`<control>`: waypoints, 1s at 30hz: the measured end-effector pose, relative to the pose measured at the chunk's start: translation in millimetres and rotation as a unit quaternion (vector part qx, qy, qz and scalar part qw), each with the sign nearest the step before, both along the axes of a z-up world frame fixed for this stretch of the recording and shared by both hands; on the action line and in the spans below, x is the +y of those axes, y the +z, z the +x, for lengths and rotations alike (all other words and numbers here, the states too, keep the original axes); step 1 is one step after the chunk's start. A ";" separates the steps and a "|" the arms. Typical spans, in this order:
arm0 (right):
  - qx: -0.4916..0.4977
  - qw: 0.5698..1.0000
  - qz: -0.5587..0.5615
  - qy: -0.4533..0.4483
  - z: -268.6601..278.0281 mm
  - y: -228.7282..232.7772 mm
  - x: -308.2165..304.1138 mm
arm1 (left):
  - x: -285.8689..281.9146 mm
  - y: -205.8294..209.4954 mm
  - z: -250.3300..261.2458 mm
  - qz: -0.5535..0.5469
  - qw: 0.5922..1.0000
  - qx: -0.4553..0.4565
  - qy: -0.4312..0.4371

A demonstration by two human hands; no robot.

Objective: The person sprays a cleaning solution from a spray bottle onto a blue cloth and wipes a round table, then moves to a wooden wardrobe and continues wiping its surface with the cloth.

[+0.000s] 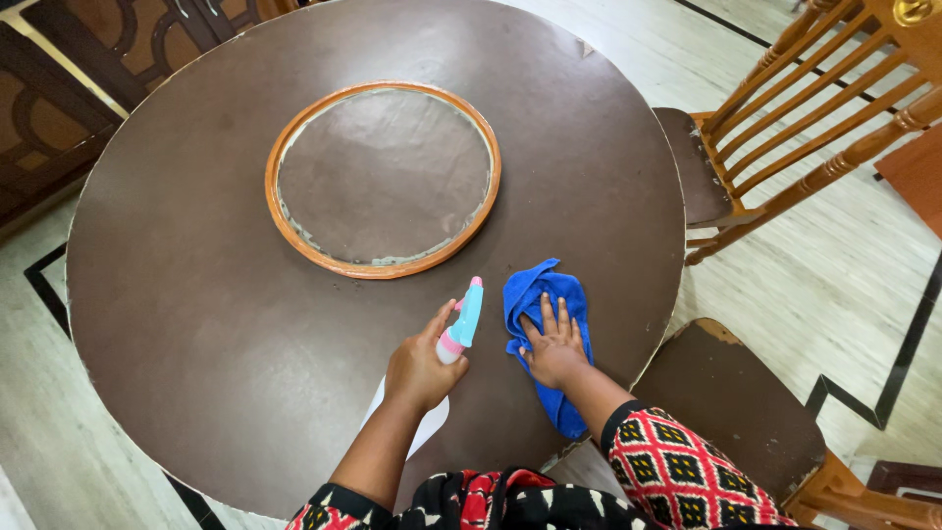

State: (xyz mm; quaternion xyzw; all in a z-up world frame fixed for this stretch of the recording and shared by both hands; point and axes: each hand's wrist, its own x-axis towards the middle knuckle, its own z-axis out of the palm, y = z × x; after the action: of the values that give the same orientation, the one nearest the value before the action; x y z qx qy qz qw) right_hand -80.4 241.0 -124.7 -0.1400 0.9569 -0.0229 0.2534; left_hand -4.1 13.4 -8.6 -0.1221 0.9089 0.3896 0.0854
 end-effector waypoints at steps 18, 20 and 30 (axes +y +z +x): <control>-0.006 0.998 0.023 0.049 -29.6 1.4 -28.1 | -10.4 -5.8 -1.9 0.010 0.999 -0.001 0.031; -0.008 0.999 0.021 0.048 -32.7 1.5 -32.4 | -12.3 -5.9 -2.3 0.009 0.999 0.006 0.034; 0.001 0.998 0.023 0.058 -44.7 -1.1 -53.1 | -18.2 -5.5 -1.7 0.025 0.998 0.011 0.064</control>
State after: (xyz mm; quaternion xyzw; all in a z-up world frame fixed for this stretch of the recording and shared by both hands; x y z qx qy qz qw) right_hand -125.1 187.9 -125.9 -0.1897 0.9476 0.0144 0.2567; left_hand -5.8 -4.8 -14.2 -0.1735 0.8903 0.4177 0.0533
